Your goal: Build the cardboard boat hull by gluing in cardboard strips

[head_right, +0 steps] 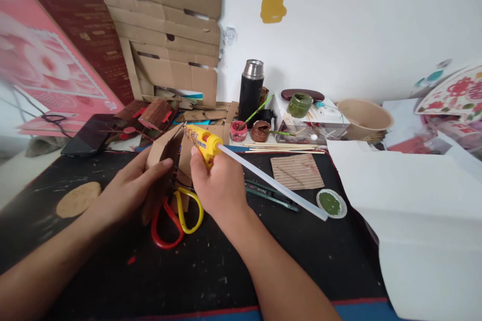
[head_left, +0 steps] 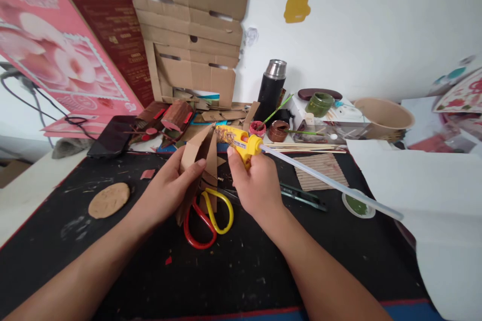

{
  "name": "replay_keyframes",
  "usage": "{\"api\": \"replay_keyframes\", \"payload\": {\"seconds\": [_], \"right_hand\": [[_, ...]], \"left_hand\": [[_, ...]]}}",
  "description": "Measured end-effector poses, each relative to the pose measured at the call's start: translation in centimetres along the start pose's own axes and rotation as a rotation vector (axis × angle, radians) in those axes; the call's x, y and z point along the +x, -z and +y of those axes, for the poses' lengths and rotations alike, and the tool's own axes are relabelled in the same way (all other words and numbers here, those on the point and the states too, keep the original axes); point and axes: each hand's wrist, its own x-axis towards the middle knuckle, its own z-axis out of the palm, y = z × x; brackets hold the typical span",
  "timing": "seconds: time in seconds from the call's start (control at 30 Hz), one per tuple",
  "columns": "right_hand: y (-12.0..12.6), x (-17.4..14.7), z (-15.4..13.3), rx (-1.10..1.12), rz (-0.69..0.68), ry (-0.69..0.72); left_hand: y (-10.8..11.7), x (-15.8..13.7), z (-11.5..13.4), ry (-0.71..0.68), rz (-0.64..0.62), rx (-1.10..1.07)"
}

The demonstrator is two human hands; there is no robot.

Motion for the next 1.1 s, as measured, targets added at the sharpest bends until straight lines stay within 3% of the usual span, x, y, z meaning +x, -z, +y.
{"api": "replay_keyframes", "payload": {"seconds": [1.1], "right_hand": [[0.28, 0.09, 0.04, -0.007, 0.007, -0.017]], "left_hand": [[-0.16, -0.34, 0.92, -0.016, 0.053, 0.128]]}}
